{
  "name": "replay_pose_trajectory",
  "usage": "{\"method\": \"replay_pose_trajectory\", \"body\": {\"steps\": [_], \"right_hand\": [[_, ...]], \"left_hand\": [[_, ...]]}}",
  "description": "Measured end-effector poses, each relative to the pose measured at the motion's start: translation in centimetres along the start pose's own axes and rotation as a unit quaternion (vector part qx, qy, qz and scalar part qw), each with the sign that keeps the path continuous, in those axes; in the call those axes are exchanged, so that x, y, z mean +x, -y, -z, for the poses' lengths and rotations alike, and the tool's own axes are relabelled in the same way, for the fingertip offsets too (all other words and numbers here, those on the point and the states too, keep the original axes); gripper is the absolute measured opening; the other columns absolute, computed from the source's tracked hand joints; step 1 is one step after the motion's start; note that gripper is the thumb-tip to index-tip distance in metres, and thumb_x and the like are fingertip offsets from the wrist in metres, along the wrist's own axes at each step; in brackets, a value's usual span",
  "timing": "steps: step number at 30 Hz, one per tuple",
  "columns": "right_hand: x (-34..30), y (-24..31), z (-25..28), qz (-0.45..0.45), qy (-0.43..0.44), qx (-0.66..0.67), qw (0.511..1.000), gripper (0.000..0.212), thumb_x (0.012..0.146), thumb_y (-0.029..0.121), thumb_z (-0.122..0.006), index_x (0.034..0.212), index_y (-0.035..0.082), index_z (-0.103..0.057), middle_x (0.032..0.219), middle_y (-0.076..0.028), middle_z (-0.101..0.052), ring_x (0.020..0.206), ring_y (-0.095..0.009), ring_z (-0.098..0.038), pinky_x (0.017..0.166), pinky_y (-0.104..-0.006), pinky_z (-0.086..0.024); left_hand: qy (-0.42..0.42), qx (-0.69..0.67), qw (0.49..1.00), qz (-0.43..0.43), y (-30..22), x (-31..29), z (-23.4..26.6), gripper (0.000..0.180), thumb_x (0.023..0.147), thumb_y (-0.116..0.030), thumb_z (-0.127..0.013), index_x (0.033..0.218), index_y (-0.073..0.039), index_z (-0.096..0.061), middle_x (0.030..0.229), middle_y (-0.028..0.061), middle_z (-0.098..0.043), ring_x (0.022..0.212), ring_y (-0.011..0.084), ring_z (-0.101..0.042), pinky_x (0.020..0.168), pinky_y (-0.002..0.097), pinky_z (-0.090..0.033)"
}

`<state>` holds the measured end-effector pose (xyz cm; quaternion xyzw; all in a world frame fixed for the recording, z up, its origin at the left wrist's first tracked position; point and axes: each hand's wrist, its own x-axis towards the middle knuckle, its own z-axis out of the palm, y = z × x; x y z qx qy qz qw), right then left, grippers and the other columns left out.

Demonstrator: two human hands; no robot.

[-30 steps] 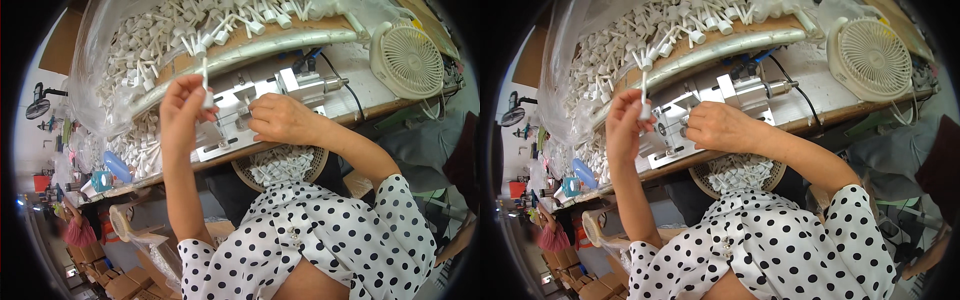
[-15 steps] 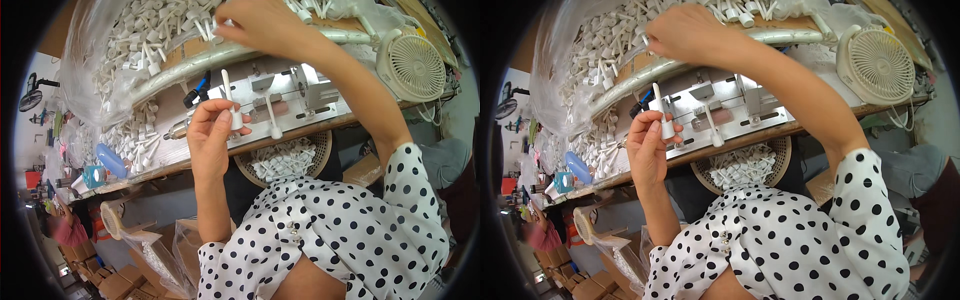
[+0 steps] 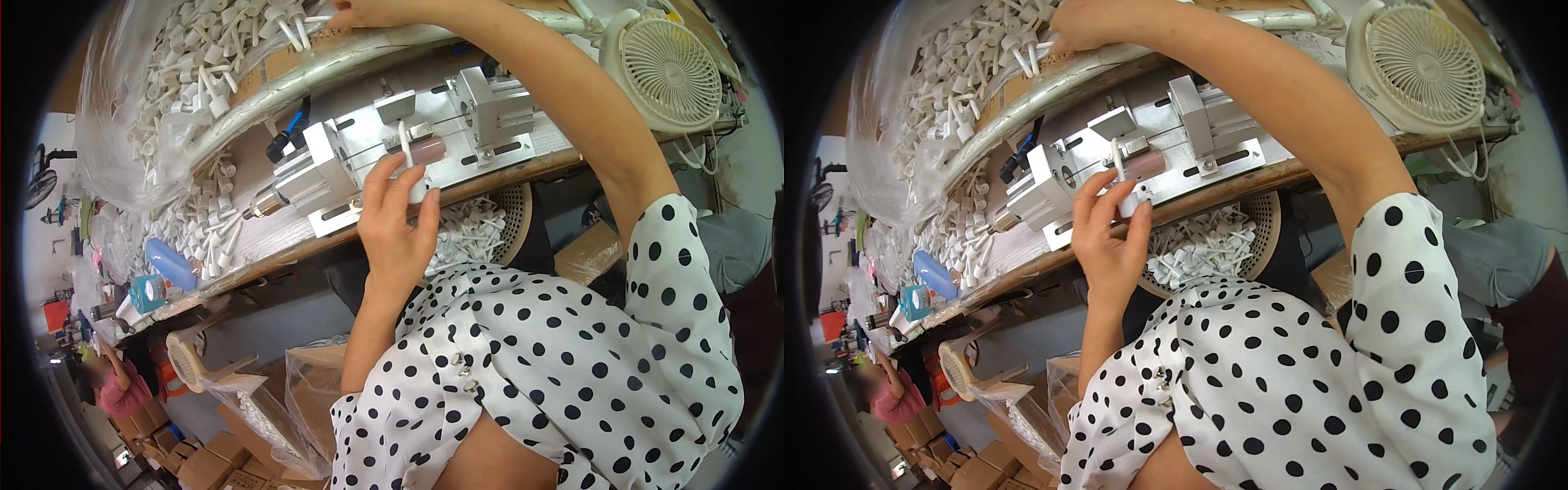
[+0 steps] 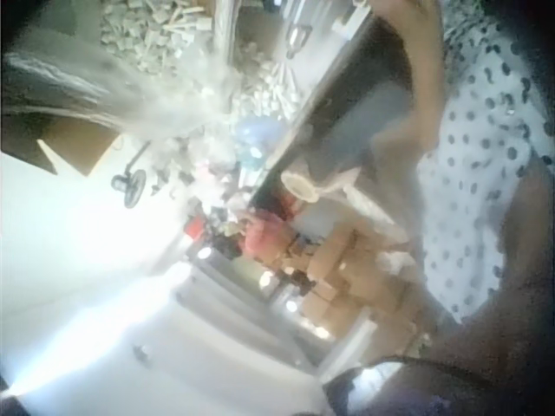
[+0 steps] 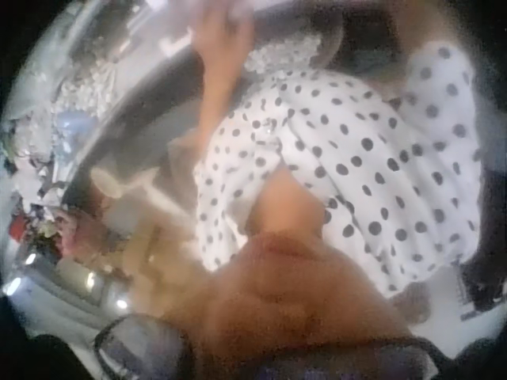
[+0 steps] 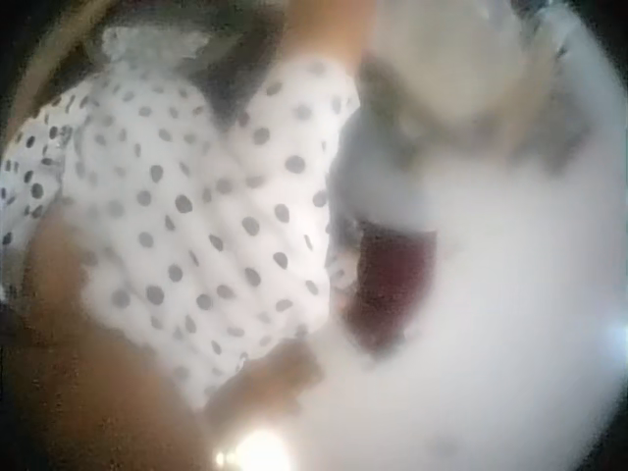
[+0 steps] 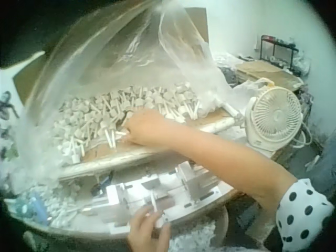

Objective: The recorder is assembling small white plastic pump or sprayer components by hand and then using a pneumatic assembly fixture to press them together.

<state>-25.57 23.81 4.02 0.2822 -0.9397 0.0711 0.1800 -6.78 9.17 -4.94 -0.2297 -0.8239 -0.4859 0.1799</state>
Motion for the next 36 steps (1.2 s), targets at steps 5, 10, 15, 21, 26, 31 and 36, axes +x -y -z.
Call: {"method": "replay_pose_trajectory", "body": {"steps": [5, 10, 15, 21, 26, 31, 36], "right_hand": [[-2.0, -0.4, -0.3, 0.033, -0.028, 0.007, 0.999, 0.025, 0.073, 0.028, -0.058, 0.082, 0.005, -0.065, 0.073, -0.017, -0.061, 0.075, -0.033, -0.060, 0.068, -0.0430, -0.047], [-3.1, -0.9, 0.0, 0.044, -0.192, 0.106, 0.975, 0.015, 0.076, 0.019, -0.054, 0.083, 0.007, -0.061, 0.071, -0.009, -0.061, 0.068, -0.027, -0.060, 0.062, -0.0392, -0.046], [-2.9, -1.8, -1.0, 0.051, -0.158, 0.031, 0.986, 0.016, 0.074, 0.019, -0.059, 0.087, 0.009, -0.061, 0.072, -0.007, -0.060, 0.072, -0.027, -0.060, 0.064, -0.0390, -0.046], [-3.5, -0.7, 0.0, 0.027, -0.132, 0.069, 0.988, 0.020, 0.074, 0.022, -0.060, 0.088, 0.008, -0.060, 0.071, -0.009, -0.058, 0.075, -0.027, -0.059, 0.066, -0.0392, -0.046], [-7.0, 0.4, 4.3, -0.086, -0.158, 0.303, 0.936, 0.017, 0.075, 0.020, -0.057, 0.079, 0.004, -0.061, 0.069, -0.017, -0.059, 0.064, -0.034, -0.058, 0.063, -0.0438, -0.046], [-11.8, 5.8, 3.7, -0.081, -0.073, 0.377, 0.920, 0.025, 0.082, 0.013, -0.051, 0.106, 0.005, -0.055, 0.059, -0.007, -0.051, 0.052, -0.018, -0.050, 0.052, -0.0301, -0.041], [-15.4, 7.7, -0.9, 0.053, -0.166, 0.261, 0.950, 0.015, 0.081, 0.013, -0.052, 0.090, 0.000, -0.055, 0.062, -0.014, -0.056, 0.055, -0.029, -0.058, 0.054, -0.0376, -0.046]], "left_hand": [[0.033, 0.104, 0.994, -0.031, 0.8, 0.8, -1.2, 0.025, 0.073, -0.002, -0.063, 0.097, 0.004, -0.058, 0.110, 0.0180, -0.052, 0.085, 0.0244, -0.059, 0.059, 0.0269, -0.050], [0.011, 0.163, 0.983, -0.081, -0.3, 1.4, -1.9, 0.026, 0.074, -0.002, -0.061, 0.098, 0.004, -0.053, 0.107, 0.0205, -0.051, 0.087, 0.0363, -0.057, 0.072, 0.0385, -0.047], [0.050, 0.158, 0.985, -0.055, -0.6, 1.8, -1.6, 0.028, 0.075, -0.003, -0.061, 0.099, 0.005, -0.050, 0.108, 0.0205, -0.050, 0.087, 0.0372, -0.057, 0.071, 0.0387, -0.047], [0.103, 0.147, 0.982, -0.051, -0.7, 2.6, -0.3, 0.029, 0.075, -0.007, -0.064, 0.100, 0.000, -0.053, 0.105, 0.0166, -0.052, 0.076, 0.0280, -0.057, 0.065, 0.0347, -0.047], [0.019, 0.160, 0.968, -0.192, 1.4, 10.2, 3.1, 0.021, 0.073, 0.007, -0.051, 0.088, -0.005, -0.060, 0.080, 0.0073, -0.058, 0.056, 0.0167, -0.051, 0.051, 0.0272, -0.040], [0.011, 0.458, 0.826, -0.328, 8.1, 20.6, 7.6, 0.021, 0.073, 0.001, -0.053, 0.090, -0.007, -0.061, 0.090, 0.0080, -0.055, 0.088, 0.0269, -0.054, 0.071, 0.0374, -0.044], [0.078, 0.476, 0.813, -0.327, 9.3, 22.7, 7.4, 0.016, 0.075, -0.006, -0.058, 0.091, -0.007, -0.060, 0.093, 0.0066, -0.057, 0.089, 0.0273, -0.054, 0.072, 0.0370, -0.045]]}}
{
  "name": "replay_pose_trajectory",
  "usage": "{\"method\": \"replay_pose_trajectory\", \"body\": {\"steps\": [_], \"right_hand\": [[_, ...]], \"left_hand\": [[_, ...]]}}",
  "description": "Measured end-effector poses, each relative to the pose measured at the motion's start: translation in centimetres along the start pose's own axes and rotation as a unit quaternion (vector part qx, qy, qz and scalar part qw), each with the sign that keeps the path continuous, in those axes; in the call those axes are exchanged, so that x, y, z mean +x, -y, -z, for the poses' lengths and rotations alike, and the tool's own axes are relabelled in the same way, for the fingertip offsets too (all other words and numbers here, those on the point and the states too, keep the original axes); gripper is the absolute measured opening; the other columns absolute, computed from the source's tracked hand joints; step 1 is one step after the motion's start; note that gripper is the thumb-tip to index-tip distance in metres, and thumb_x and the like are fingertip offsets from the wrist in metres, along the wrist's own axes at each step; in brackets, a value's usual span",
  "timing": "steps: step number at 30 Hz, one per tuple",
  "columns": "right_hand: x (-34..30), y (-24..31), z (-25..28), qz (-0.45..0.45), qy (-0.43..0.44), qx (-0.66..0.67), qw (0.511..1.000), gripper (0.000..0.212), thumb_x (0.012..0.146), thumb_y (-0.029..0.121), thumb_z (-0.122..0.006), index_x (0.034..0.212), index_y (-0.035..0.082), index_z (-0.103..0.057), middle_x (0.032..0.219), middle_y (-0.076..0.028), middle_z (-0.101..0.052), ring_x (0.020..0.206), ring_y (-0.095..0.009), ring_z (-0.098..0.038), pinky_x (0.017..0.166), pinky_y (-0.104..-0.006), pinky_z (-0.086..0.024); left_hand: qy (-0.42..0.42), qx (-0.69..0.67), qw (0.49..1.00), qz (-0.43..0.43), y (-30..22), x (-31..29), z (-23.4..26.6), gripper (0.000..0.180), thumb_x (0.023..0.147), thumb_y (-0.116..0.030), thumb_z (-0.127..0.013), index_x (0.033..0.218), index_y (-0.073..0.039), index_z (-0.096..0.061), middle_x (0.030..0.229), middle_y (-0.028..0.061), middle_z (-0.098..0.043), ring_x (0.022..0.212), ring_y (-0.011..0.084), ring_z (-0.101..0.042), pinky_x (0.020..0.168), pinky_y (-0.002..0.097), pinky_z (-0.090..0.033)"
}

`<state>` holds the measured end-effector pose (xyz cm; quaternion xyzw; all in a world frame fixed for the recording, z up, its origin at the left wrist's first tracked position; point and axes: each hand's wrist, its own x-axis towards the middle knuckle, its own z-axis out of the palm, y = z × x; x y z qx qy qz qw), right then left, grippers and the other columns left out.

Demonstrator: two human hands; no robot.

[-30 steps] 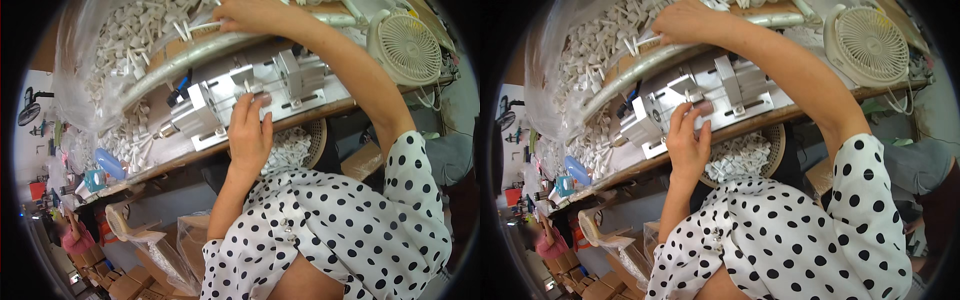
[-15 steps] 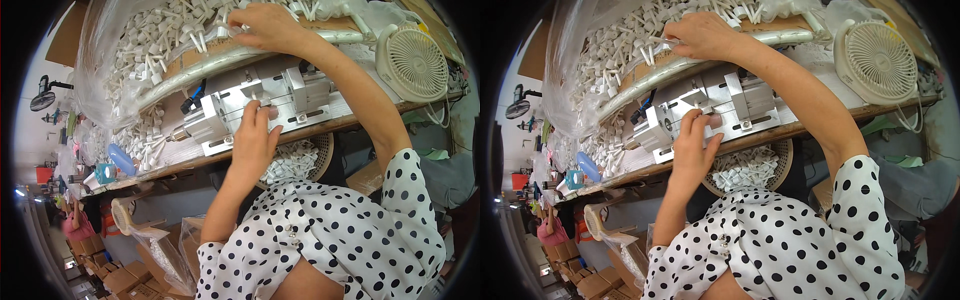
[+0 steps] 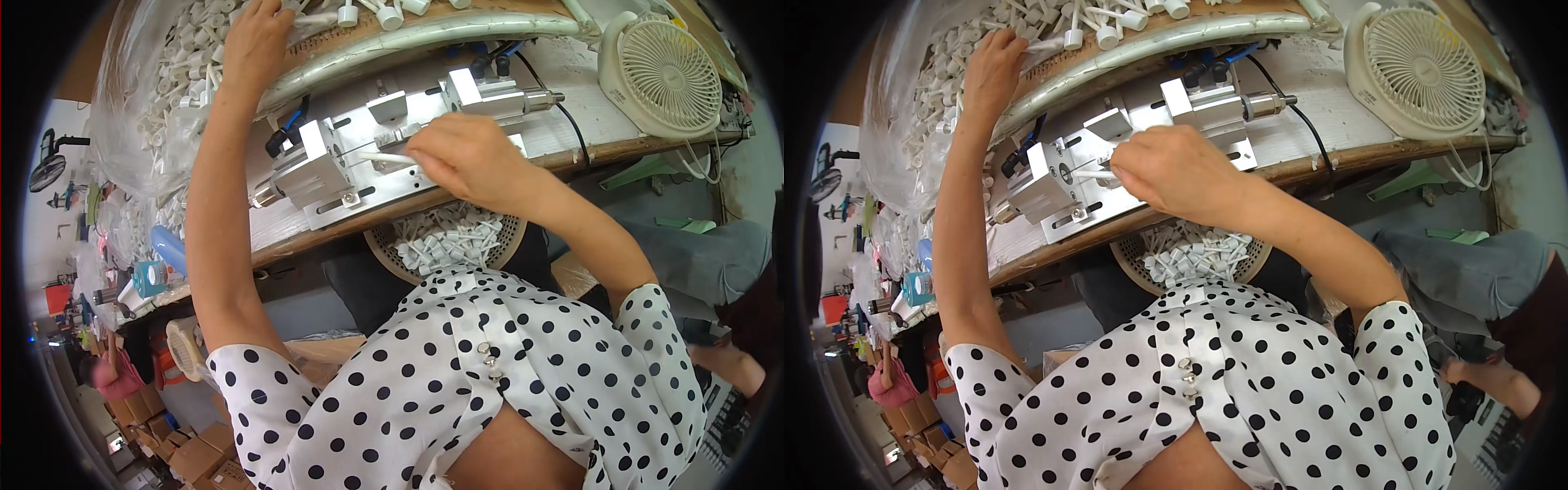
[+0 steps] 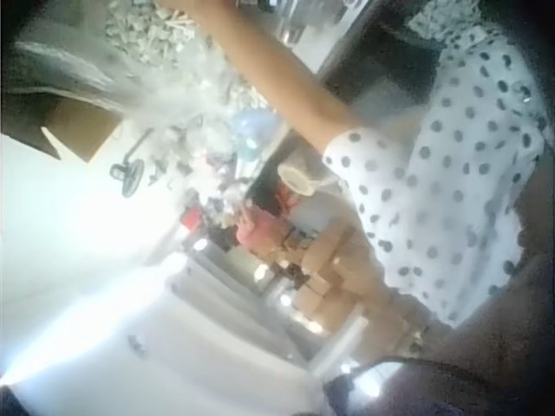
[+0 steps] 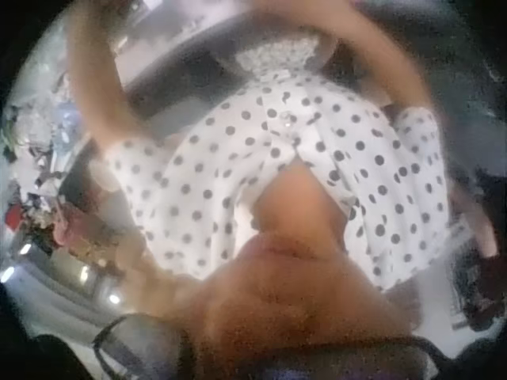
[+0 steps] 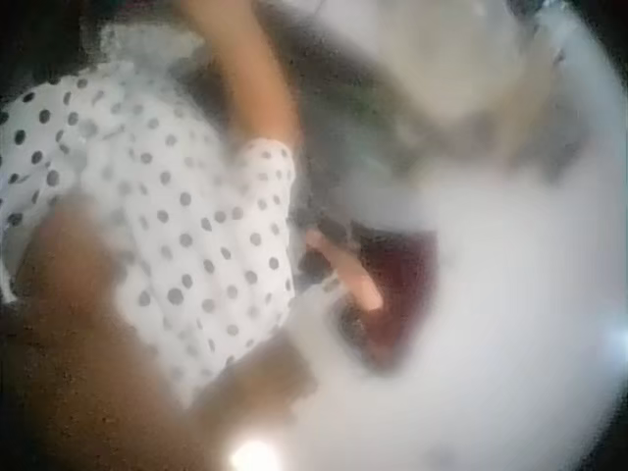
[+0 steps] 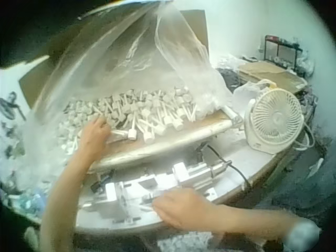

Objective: The recorder is assembling small white plastic pump or sprayer components by hand and then using a pneumatic assembly fixture to press them together.

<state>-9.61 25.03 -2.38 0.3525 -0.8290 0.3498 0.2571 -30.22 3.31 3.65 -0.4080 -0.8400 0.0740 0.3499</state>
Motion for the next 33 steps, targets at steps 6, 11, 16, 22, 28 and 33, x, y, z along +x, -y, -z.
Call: {"method": "replay_pose_trajectory", "body": {"steps": [6, 11, 16, 22, 28, 33], "right_hand": [[0.8, 2.3, 0.1, -0.400, 0.080, 0.419, 0.811, 0.018, 0.089, 0.015, -0.049, 0.092, -0.001, -0.055, 0.070, -0.007, -0.058, 0.056, -0.009, -0.058, 0.043, -0.0196, -0.044], [-3.2, 1.4, 1.3, -0.433, -0.046, 0.573, 0.695, 0.014, 0.092, 0.017, -0.046, 0.092, 0.003, -0.047, 0.084, -0.011, -0.058, 0.058, -0.009, -0.058, 0.042, -0.0161, -0.045], [-6.3, 1.9, 2.3, -0.422, -0.094, 0.600, 0.673, 0.017, 0.091, 0.020, -0.050, 0.093, 0.003, -0.048, 0.089, -0.010, -0.058, 0.063, -0.010, -0.059, 0.046, -0.0170, -0.046], [-7.1, 2.7, 3.5, -0.421, -0.082, 0.570, 0.700, 0.022, 0.084, 0.007, -0.058, 0.103, -0.001, -0.048, 0.093, -0.009, -0.058, 0.077, -0.014, -0.061, 0.063, -0.0224, -0.052], [-7.2, 2.9, 3.8, -0.409, -0.061, 0.523, 0.745, 0.032, 0.077, 0.007, -0.066, 0.102, -0.003, -0.049, 0.097, -0.011, -0.057, 0.080, -0.018, -0.063, 0.070, -0.0256, -0.054], [-6.9, 2.3, 3.7, -0.360, -0.053, 0.473, 0.802, 0.034, 0.073, 0.006, -0.070, 0.100, -0.004, -0.051, 0.093, -0.009, -0.058, 0.083, -0.016, -0.061, 0.074, -0.0265, -0.051]], "left_hand": [[-0.150, -0.208, 0.949, 0.186, -6.2, -3.8, 4.6, 0.011, 0.079, -0.005, -0.057, 0.090, -0.004, -0.059, 0.086, 0.0072, -0.057, 0.071, 0.0197, -0.055, 0.060, 0.0299, -0.044], [-0.241, -0.519, 0.706, 0.417, -15.4, -7.4, 7.7, 0.012, 0.074, -0.008, -0.067, 0.085, -0.005, -0.063, 0.079, 0.0039, -0.054, 0.060, 0.0098, -0.048, 0.047, 0.0210, -0.037], [-0.114, -0.386, 0.837, 0.371, -21.2, -8.5, 7.5, 0.014, 0.073, -0.006, -0.069, 0.086, -0.002, -0.064, 0.089, 0.0051, -0.055, 0.063, 0.0092, -0.048, 0.051, 0.0206, -0.038], [-0.057, -0.384, 0.854, 0.346, -22.5, -8.4, 6.4, 0.021, 0.072, -0.006, -0.068, 0.092, -0.001, -0.062, 0.103, 0.0120, -0.056, 0.072, 0.0183, -0.057, 0.060, 0.0274, -0.047], [-0.036, -0.316, 0.904, 0.285, -23.0, -8.1, 6.6, 0.024, 0.074, -0.007, -0.066, 0.094, 0.004, -0.058, 0.104, 0.0179, -0.055, 0.092, 0.0345, -0.057, 0.076, 0.0368, -0.047], [-0.033, -0.299, 0.916, 0.263, -22.6, -8.3, 6.6, 0.026, 0.073, -0.009, -0.067, 0.094, 0.002, -0.057, 0.102, 0.0172, -0.056, 0.089, 0.0330, -0.057, 0.074, 0.0368, -0.047]]}}
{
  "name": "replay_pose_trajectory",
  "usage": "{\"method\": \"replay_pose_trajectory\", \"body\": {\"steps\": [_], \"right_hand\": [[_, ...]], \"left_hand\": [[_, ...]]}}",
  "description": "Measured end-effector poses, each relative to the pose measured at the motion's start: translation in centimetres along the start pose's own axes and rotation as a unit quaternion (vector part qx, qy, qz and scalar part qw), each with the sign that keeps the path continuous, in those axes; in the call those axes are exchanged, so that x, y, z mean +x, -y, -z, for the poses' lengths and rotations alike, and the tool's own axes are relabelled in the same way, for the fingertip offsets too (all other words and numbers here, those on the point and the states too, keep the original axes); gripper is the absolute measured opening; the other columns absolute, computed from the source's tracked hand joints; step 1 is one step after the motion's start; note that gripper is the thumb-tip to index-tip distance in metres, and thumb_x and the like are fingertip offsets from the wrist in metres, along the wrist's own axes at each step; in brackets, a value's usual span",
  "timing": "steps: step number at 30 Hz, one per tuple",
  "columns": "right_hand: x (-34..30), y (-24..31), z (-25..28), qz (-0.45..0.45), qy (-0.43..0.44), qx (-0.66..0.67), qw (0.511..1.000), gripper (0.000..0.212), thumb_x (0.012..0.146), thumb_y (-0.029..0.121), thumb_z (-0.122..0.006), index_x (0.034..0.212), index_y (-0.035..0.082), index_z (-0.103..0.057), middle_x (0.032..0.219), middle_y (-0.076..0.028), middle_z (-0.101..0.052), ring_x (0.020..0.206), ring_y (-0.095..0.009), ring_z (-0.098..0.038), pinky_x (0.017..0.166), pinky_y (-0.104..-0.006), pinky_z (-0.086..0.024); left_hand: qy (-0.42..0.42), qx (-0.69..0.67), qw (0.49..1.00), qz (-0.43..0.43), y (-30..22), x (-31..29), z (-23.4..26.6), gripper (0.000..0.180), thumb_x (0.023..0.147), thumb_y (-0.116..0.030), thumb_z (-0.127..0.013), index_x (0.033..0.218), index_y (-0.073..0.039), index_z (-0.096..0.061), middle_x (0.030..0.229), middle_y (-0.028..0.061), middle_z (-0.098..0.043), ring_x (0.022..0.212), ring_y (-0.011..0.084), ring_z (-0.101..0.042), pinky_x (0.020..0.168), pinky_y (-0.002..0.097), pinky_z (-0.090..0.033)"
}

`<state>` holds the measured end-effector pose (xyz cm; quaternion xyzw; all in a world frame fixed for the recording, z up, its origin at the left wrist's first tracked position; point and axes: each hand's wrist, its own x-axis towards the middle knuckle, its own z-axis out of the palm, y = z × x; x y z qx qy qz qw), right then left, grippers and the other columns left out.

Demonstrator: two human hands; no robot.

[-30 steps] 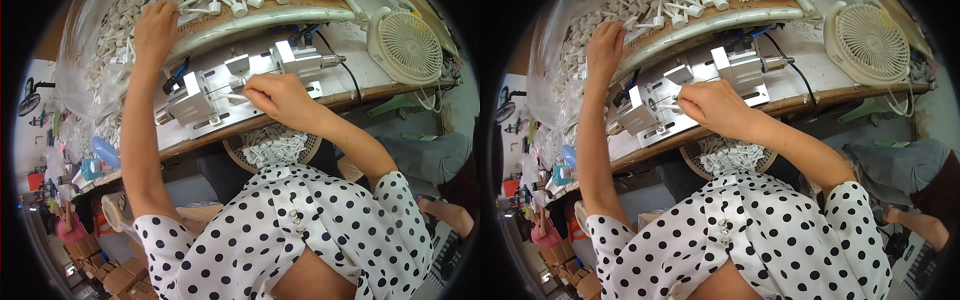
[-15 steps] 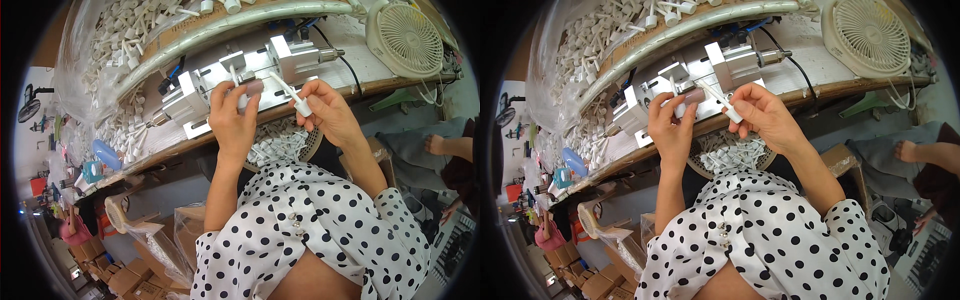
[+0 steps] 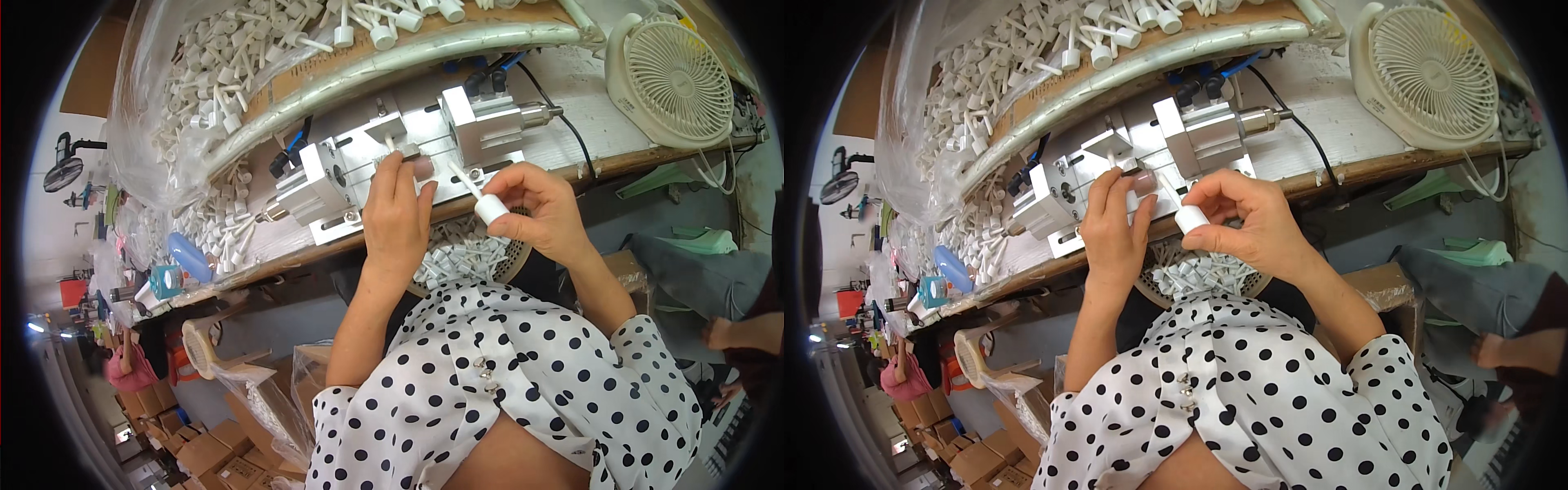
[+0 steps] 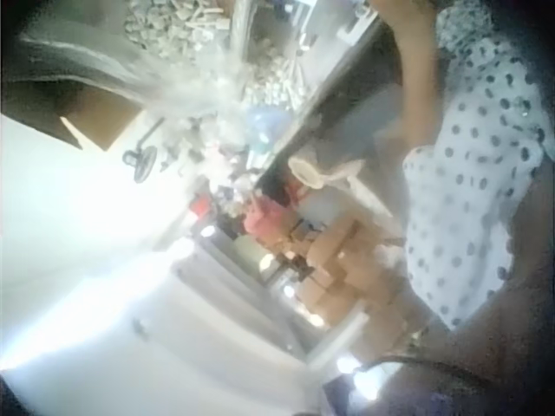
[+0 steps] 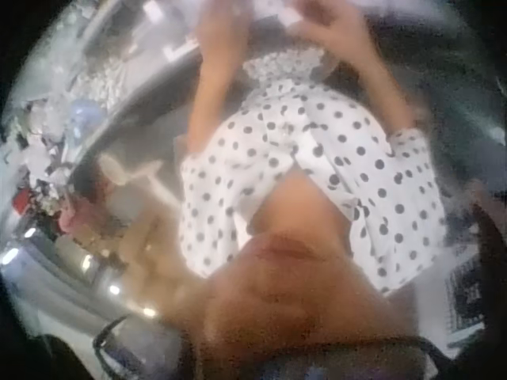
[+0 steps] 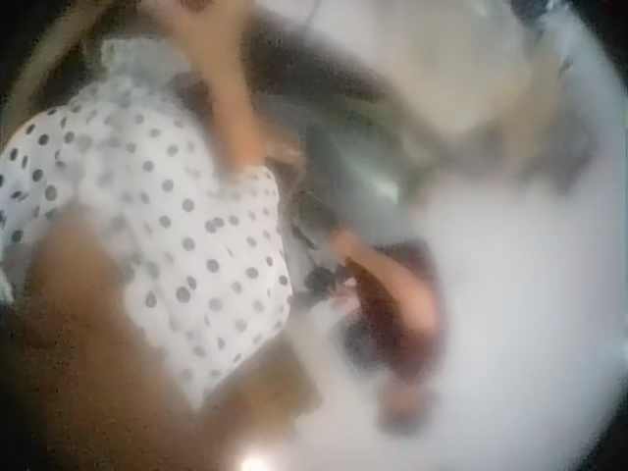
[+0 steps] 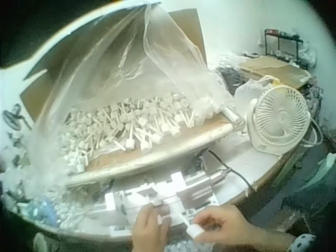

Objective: The recorder is assembling small white plastic pump or sprayer components by hand and then using a pneumatic assembly fixture to press them together.

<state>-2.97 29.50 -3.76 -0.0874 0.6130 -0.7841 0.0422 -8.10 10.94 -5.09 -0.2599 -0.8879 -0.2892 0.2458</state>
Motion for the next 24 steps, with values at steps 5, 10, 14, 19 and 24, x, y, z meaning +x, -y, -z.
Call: {"method": "replay_pose_trajectory", "body": {"steps": [5, 10, 14, 19, 24], "right_hand": [[2.4, 1.9, 0.2, 0.254, 0.045, -0.362, 0.896, 0.037, 0.062, 0.013, -0.077, 0.091, -0.002, -0.059, 0.095, -0.011, -0.060, 0.084, -0.021, -0.059, 0.072, -0.0300, -0.047], [6.3, 0.9, -2.8, 0.386, 0.103, -0.427, 0.811, 0.029, 0.062, 0.016, -0.073, 0.083, 0.002, -0.057, 0.086, -0.009, -0.057, 0.088, -0.026, -0.055, 0.072, -0.0335, -0.045], [8.1, -0.1, -2.5, 0.413, 0.155, -0.516, 0.734, 0.026, 0.060, 0.017, -0.071, 0.070, 0.004, -0.051, 0.071, -0.007, -0.051, 0.075, -0.024, -0.053, 0.069, -0.0339, -0.044], [9.2, -0.5, -3.8, 0.434, 0.180, -0.578, 0.667, 0.023, 0.060, 0.019, -0.069, 0.067, 0.007, -0.051, 0.066, -0.005, -0.053, 0.072, -0.021, -0.055, 0.068, -0.0326, -0.044], [10.0, 1.8, -3.9, 0.346, 0.228, -0.581, 0.700, 0.023, 0.063, 0.021, -0.068, 0.074, 0.005, -0.055, 0.069, -0.007, -0.055, 0.074, -0.024, -0.057, 0.065, -0.0354, -0.045]], "left_hand": [[0.032, -0.094, 0.994, -0.038, 2.5, 6.8, 2.3, 0.021, 0.073, -0.018, -0.070, 0.087, -0.004, -0.063, 0.075, 0.0056, -0.060, 0.062, 0.0119, -0.054, 0.056, 0.0255, -0.043], [-0.042, 0.078, 0.994, -0.063, 10.3, 18.6, 0.0, 0.026, 0.074, -0.025, -0.062, 0.095, -0.010, -0.063, 0.084, 0.0129, -0.064, 0.081, 0.0286, -0.061, 0.072, 0.0371, -0.046], [0.054, 0.117, 0.991, -0.045, 11.4, 19.8, -1.6, 0.027, 0.073, -0.022, -0.059, 0.099, -0.012, -0.060, 0.088, 0.0185, -0.062, 0.082, 0.0356, -0.059, 0.075, 0.0384, -0.045], [-0.041, -0.076, 0.996, -0.007, 8.0, 14.6, 3.6, 0.027, 0.077, -0.011, -0.060, 0.102, -0.004, -0.055, 0.090, 0.0111, -0.061, 0.072, 0.0160, -0.061, 0.056, 0.0266, -0.047], [-0.043, -0.291, 0.942, 0.163, 4.1, 7.3, 7.0, 0.022, 0.079, -0.004, -0.060, 0.099, 0.003, -0.054, 0.096, 0.0079, -0.054, 0.072, 0.0114, -0.059, 0.054, 0.0212, -0.048]]}}
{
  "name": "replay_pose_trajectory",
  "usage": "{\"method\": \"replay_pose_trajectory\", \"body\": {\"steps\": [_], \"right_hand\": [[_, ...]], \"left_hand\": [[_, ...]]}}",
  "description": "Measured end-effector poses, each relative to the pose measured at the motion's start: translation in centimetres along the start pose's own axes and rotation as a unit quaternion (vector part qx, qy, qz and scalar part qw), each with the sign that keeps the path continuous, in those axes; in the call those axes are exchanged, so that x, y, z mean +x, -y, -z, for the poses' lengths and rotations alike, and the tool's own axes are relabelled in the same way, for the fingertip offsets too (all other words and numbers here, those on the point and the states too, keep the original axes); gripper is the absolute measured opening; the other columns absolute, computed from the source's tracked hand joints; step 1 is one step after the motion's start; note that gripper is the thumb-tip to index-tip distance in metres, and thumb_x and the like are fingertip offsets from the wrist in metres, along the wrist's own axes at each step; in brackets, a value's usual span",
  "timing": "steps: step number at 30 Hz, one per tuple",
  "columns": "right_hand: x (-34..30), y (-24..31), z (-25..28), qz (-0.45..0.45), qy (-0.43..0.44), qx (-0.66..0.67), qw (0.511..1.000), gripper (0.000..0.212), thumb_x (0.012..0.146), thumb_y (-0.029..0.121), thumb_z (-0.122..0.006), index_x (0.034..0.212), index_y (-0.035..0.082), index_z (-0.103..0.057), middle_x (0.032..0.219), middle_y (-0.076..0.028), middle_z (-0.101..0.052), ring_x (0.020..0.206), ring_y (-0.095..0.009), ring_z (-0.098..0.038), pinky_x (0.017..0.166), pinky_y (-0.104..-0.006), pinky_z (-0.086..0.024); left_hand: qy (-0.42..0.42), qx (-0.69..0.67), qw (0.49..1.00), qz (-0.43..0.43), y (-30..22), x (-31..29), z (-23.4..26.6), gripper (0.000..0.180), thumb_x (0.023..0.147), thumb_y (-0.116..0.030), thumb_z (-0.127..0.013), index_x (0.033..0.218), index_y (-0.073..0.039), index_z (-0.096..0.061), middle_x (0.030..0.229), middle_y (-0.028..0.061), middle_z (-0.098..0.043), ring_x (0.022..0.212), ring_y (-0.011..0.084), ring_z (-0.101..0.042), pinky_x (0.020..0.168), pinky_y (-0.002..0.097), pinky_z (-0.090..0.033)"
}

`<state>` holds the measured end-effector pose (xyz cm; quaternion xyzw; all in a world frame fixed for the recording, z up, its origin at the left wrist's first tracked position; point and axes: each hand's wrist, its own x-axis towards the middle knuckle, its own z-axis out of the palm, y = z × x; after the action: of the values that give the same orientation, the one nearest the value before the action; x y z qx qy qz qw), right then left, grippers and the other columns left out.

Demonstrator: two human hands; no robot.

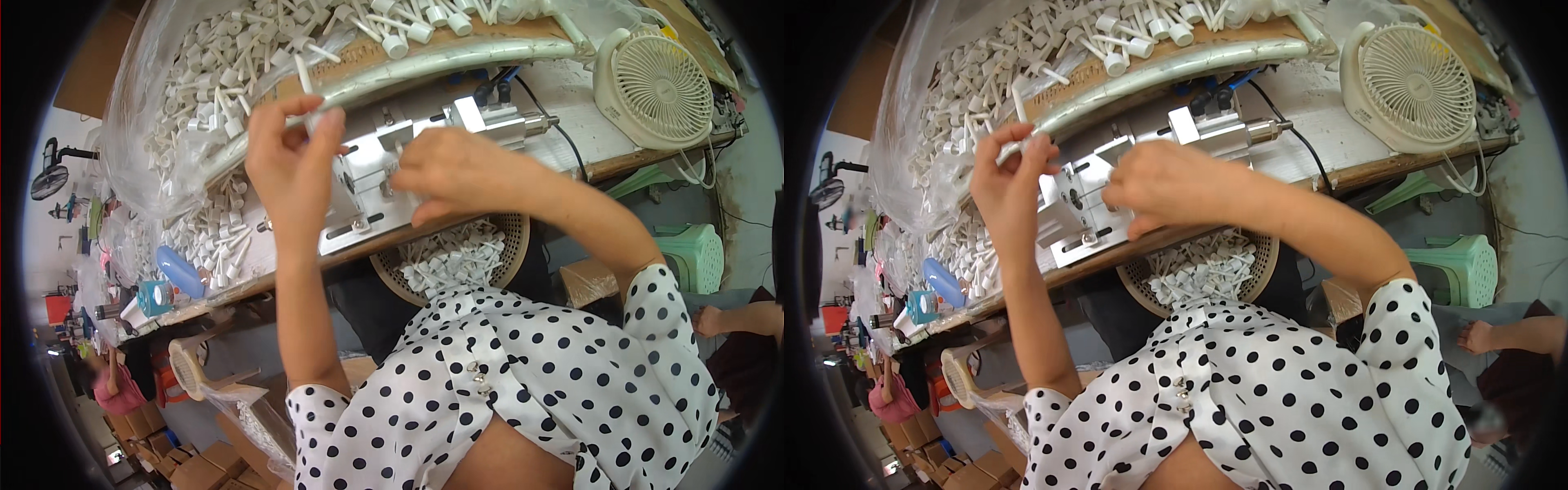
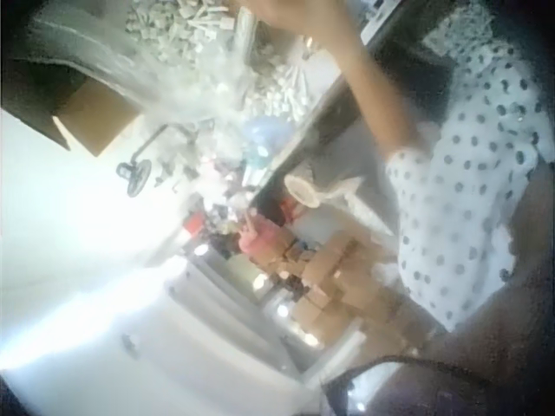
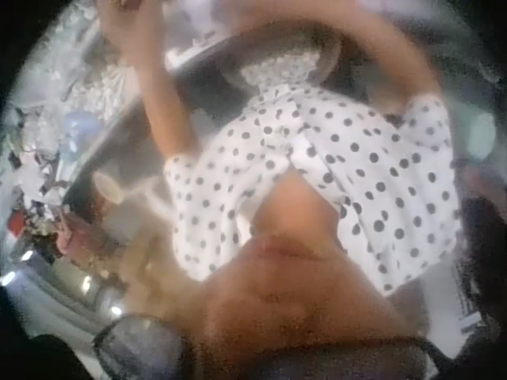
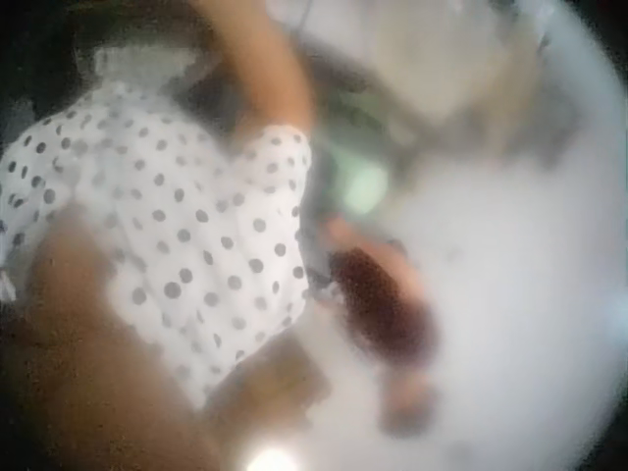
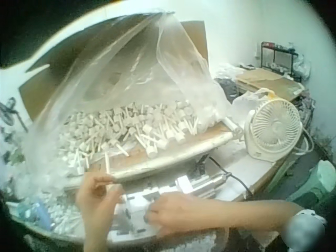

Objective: The recorder is assembling small white plastic pump or sprayer components by hand and then using a pneumatic assembly fixture to press them together.

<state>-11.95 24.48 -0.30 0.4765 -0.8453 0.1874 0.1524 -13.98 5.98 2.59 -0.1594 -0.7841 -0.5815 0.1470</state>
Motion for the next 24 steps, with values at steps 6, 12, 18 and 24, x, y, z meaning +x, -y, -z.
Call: {"method": "replay_pose_trajectory", "body": {"steps": [6, 12, 18, 24], "right_hand": [[4.4, -9.9, 3.5, -0.100, -0.102, -0.202, 0.969, 0.017, 0.076, 0.019, -0.060, 0.087, 0.006, -0.061, 0.075, -0.012, -0.060, 0.071, -0.028, -0.058, 0.065, -0.0359, -0.047], [6.0, -8.7, 6.1, -0.206, 0.006, -0.049, 0.977, 0.023, 0.076, 0.018, -0.055, 0.089, 0.002, -0.063, 0.085, -0.020, -0.062, 0.081, -0.032, -0.059, 0.071, -0.0378, -0.046], [1.6, -4.5, 6.7, -0.274, -0.121, 0.324, 0.897, 0.021, 0.074, 0.013, -0.060, 0.093, 0.003, -0.062, 0.085, -0.012, -0.061, 0.078, -0.027, -0.058, 0.069, -0.0340, -0.047], [-3.6, -0.7, 4.4, -0.169, -0.172, 0.331, 0.912, 0.023, 0.071, 0.009, -0.068, 0.092, 0.002, -0.063, 0.085, -0.005, -0.062, 0.078, -0.014, -0.058, 0.070, -0.0265, -0.047]], "left_hand": [[0.002, 0.054, 0.998, -0.036, 1.6, -7.6, -2.7, 0.023, 0.075, -0.002, -0.066, 0.097, 0.001, -0.059, 0.105, 0.0080, -0.049, 0.086, 0.0132, -0.055, 0.064, 0.0229, -0.052], [0.039, 0.174, 0.977, -0.117, 2.9, -8.1, -5.0, 0.026, 0.071, -0.004, -0.068, 0.095, 0.000, -0.060, 0.106, 0.0120, -0.054, 0.083, 0.0177, -0.058, 0.058, 0.0235, -0.049], [0.064, 0.267, 0.946, -0.170, 2.9, -7.9, -6.1, 0.029, 0.071, -0.006, -0.067, 0.095, 0.001, -0.053, 0.100, 0.0154, -0.054, 0.075, 0.0312, -0.056, 0.066, 0.0371, -0.047], [0.087, 0.190, 0.936, -0.284, 2.1, 0.3, -3.2, 0.022, 0.075, -0.003, -0.059, 0.097, -0.005, -0.059, 0.083, 0.0103, -0.059, 0.066, 0.0216, -0.055, 0.061, 0.0337, -0.044]]}}
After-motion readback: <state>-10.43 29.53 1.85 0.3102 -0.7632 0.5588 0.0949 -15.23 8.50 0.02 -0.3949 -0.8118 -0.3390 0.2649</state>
